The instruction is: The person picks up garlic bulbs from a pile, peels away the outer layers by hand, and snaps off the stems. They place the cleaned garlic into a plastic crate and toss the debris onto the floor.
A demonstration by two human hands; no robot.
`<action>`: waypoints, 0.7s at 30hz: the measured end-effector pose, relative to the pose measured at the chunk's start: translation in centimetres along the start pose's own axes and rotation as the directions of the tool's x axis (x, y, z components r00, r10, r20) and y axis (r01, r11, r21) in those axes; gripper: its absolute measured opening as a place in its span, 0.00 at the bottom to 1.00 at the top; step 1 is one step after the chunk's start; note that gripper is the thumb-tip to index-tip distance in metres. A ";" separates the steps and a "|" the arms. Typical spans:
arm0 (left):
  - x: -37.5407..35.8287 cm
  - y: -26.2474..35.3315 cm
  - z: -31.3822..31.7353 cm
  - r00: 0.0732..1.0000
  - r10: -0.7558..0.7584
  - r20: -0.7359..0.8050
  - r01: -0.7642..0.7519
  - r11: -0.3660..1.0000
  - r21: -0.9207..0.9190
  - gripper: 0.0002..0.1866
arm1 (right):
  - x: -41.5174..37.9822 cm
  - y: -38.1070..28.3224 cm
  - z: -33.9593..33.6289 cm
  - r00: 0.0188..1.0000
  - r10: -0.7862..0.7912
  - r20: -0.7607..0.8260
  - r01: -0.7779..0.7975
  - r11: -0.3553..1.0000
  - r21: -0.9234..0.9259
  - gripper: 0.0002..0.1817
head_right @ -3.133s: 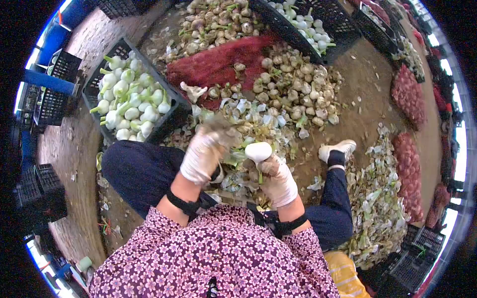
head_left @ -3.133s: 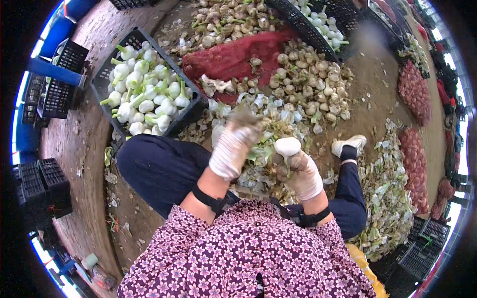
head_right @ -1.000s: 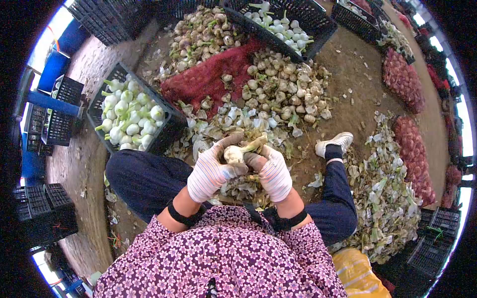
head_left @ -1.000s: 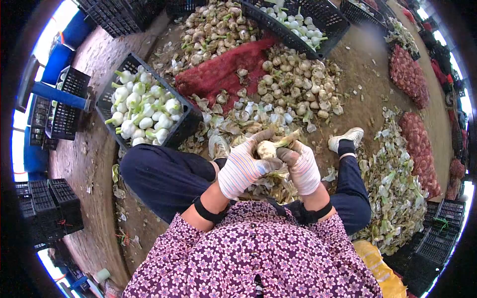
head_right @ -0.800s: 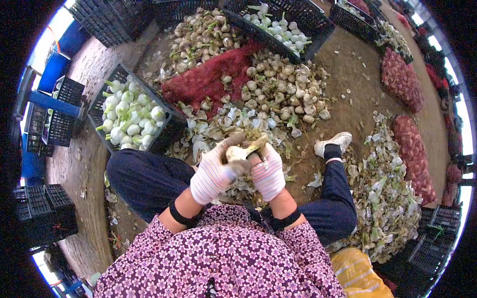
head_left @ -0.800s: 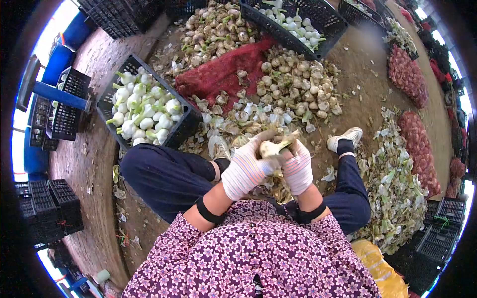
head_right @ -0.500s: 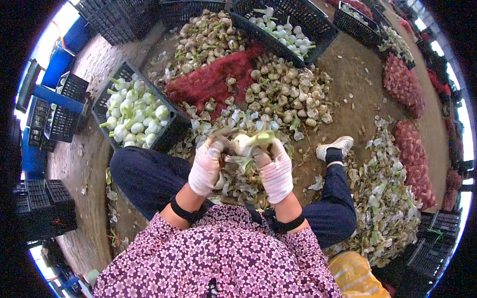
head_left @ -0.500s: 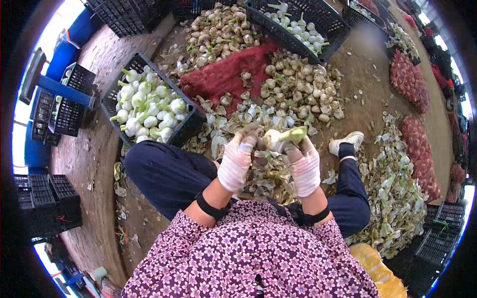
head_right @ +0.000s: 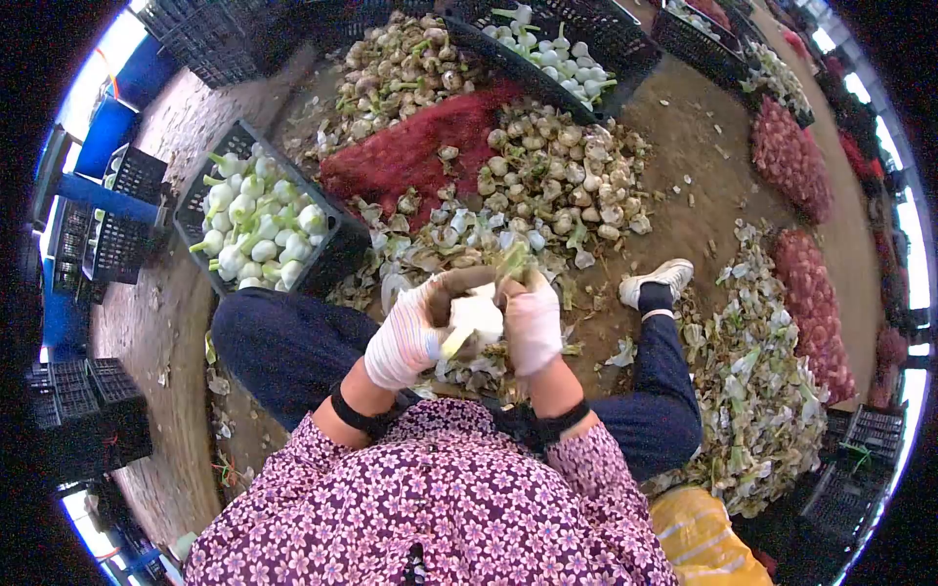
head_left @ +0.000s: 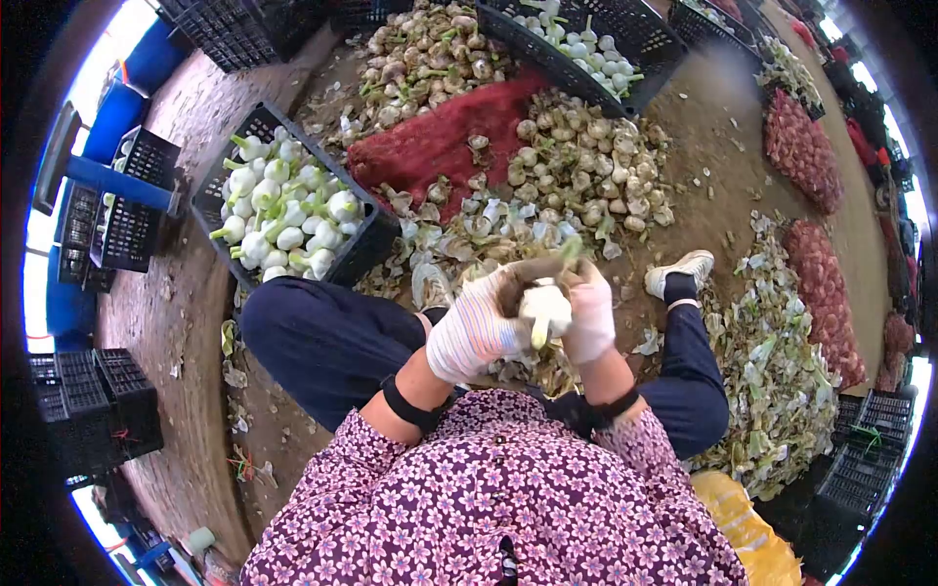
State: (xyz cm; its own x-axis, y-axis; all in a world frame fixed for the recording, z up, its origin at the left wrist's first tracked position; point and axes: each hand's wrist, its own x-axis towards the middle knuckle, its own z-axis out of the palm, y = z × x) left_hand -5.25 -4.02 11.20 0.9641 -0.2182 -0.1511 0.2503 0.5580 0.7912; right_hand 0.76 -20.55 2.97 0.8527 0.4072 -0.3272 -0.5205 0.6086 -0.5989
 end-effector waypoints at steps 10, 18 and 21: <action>1.3 -0.4 -1.9 0.990 0.141 -0.008 -0.119 0.862 0.493 0.29 | -3.5 -4.0 3.9 0.990 0.135 0.050 -0.107 0.922 -0.371 0.30; 2.0 -1.5 -4.0 0.972 0.237 0.006 -0.104 0.403 0.909 0.18 | -2.4 -2.7 3.6 0.946 -0.186 0.266 0.317 0.359 -0.878 0.24; 2.0 -2.1 -4.5 0.951 0.303 0.062 -0.161 0.314 0.936 0.15 | -2.1 -3.0 4.2 0.829 -0.239 0.505 0.509 -0.048 -0.859 0.22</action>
State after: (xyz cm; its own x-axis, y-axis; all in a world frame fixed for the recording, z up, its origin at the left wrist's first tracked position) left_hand -3.43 -2.02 6.53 0.9872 -0.0880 0.1326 -0.1592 -0.5392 0.8270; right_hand 0.36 -20.38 8.49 0.8091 0.5361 0.2407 0.4977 -0.4073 -0.7658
